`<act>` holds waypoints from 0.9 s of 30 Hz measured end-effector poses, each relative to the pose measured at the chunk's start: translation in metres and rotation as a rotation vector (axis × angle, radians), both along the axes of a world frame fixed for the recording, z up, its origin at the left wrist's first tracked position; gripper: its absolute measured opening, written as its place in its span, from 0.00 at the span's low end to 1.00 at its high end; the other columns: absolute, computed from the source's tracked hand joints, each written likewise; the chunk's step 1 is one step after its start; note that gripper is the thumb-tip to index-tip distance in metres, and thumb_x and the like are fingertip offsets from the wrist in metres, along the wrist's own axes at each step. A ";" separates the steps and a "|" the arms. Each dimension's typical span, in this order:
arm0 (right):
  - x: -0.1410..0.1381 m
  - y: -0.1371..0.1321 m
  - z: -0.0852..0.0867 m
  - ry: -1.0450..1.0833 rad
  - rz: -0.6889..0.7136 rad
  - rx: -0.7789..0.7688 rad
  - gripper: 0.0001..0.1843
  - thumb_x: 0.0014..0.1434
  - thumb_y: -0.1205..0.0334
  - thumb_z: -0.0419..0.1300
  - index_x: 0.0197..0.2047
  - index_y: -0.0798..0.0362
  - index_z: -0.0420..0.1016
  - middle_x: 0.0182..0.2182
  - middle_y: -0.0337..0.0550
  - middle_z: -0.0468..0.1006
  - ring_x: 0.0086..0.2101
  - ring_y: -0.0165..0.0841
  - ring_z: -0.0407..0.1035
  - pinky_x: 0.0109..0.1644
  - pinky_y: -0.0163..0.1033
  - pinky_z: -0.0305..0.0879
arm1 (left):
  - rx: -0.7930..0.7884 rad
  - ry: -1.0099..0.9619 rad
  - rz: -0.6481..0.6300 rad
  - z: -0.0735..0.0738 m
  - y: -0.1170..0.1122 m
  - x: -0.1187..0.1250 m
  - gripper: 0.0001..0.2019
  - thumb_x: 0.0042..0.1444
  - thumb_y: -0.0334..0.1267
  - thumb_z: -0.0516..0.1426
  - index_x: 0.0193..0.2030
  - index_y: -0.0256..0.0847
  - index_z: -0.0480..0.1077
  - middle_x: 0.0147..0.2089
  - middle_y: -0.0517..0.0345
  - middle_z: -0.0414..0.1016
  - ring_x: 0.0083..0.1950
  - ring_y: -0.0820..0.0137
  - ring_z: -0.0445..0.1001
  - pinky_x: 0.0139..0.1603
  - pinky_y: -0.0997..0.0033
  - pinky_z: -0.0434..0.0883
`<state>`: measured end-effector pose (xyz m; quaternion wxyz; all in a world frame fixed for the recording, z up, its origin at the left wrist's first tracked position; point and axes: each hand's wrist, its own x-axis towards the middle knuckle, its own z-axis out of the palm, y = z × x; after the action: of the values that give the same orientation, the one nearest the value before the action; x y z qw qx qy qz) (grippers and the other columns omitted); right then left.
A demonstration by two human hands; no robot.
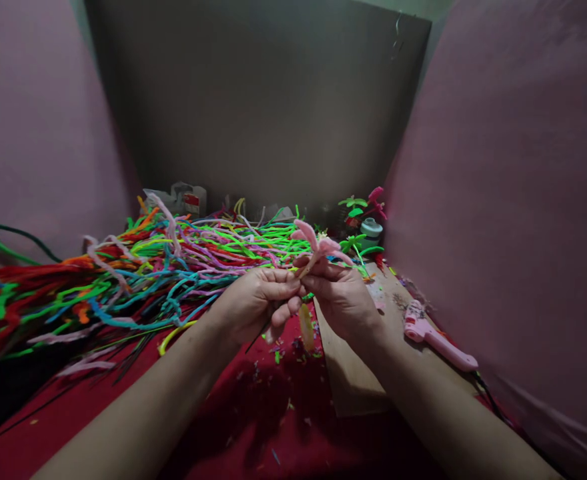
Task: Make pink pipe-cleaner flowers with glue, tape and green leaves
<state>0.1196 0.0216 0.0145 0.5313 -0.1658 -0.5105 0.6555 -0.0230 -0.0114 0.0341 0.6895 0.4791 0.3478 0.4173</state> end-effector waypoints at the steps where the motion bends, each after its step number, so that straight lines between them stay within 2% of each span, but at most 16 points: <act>1: 0.000 0.000 0.001 0.017 -0.014 -0.007 0.07 0.43 0.69 0.66 0.29 0.50 0.80 0.26 0.36 0.76 0.29 0.28 0.67 0.39 0.37 0.65 | 0.013 0.020 0.000 0.000 0.000 0.001 0.08 0.51 0.36 0.57 0.25 0.34 0.68 0.13 0.64 0.66 0.08 0.79 0.58 0.08 0.80 0.59; 3: 0.000 -0.001 0.001 0.044 -0.050 -0.015 0.06 0.42 0.70 0.66 0.27 0.51 0.79 0.26 0.36 0.76 0.29 0.28 0.67 0.39 0.36 0.64 | 0.104 0.114 0.058 0.001 -0.002 0.004 0.09 0.53 0.37 0.56 0.25 0.35 0.67 0.14 0.62 0.68 0.11 0.78 0.63 0.12 0.80 0.63; 6: 0.000 0.001 0.001 0.051 -0.074 -0.012 0.06 0.43 0.71 0.65 0.27 0.52 0.78 0.27 0.36 0.76 0.29 0.28 0.67 0.39 0.37 0.64 | 0.295 0.329 0.260 0.001 -0.006 0.010 0.08 0.52 0.37 0.57 0.27 0.35 0.67 0.16 0.62 0.69 0.16 0.76 0.68 0.18 0.78 0.66; 10: 0.001 0.002 0.001 0.053 -0.089 0.001 0.05 0.44 0.72 0.65 0.26 0.52 0.77 0.24 0.35 0.75 0.27 0.28 0.66 0.36 0.36 0.65 | 0.594 0.589 0.499 -0.006 -0.008 0.016 0.06 0.53 0.38 0.56 0.34 0.37 0.69 0.23 0.62 0.71 0.20 0.76 0.68 0.22 0.77 0.66; 12: 0.002 0.002 0.002 0.041 -0.082 0.022 0.06 0.44 0.72 0.66 0.27 0.53 0.77 0.24 0.36 0.75 0.27 0.28 0.67 0.37 0.37 0.66 | 0.750 0.701 0.574 -0.011 -0.007 0.016 0.06 0.55 0.37 0.54 0.34 0.38 0.71 0.25 0.61 0.71 0.22 0.77 0.67 0.24 0.78 0.64; 14: 0.002 0.001 0.004 0.014 -0.062 0.042 0.05 0.45 0.71 0.66 0.28 0.53 0.78 0.25 0.37 0.76 0.28 0.30 0.69 0.38 0.39 0.67 | 0.831 0.759 0.606 -0.014 -0.006 0.016 0.07 0.56 0.35 0.53 0.33 0.39 0.72 0.25 0.61 0.71 0.23 0.77 0.66 0.24 0.79 0.62; 21: 0.002 -0.002 0.003 -0.003 -0.014 0.053 0.07 0.45 0.70 0.66 0.30 0.50 0.79 0.28 0.38 0.78 0.30 0.31 0.70 0.41 0.41 0.67 | 0.767 0.770 0.596 -0.006 -0.010 0.013 0.09 0.57 0.36 0.52 0.29 0.38 0.70 0.22 0.63 0.67 0.22 0.77 0.63 0.23 0.78 0.60; 25: 0.000 -0.001 -0.004 -0.036 0.042 -0.042 0.10 0.43 0.67 0.67 0.32 0.49 0.80 0.29 0.37 0.78 0.30 0.31 0.69 0.40 0.42 0.68 | 0.675 0.671 0.602 -0.001 -0.011 0.010 0.07 0.55 0.38 0.54 0.31 0.39 0.71 0.22 0.63 0.66 0.22 0.77 0.61 0.22 0.79 0.59; 27: -0.001 -0.001 -0.005 -0.049 0.024 -0.070 0.10 0.42 0.66 0.68 0.32 0.50 0.80 0.28 0.38 0.78 0.30 0.30 0.69 0.39 0.40 0.67 | 0.628 0.645 0.604 0.001 -0.011 0.010 0.07 0.54 0.38 0.54 0.31 0.38 0.71 0.20 0.64 0.63 0.21 0.78 0.59 0.20 0.80 0.57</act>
<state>0.1184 0.0205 0.0097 0.5047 -0.1944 -0.5019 0.6750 -0.0131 -0.0229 0.0356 0.2206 0.6445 0.5225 0.5128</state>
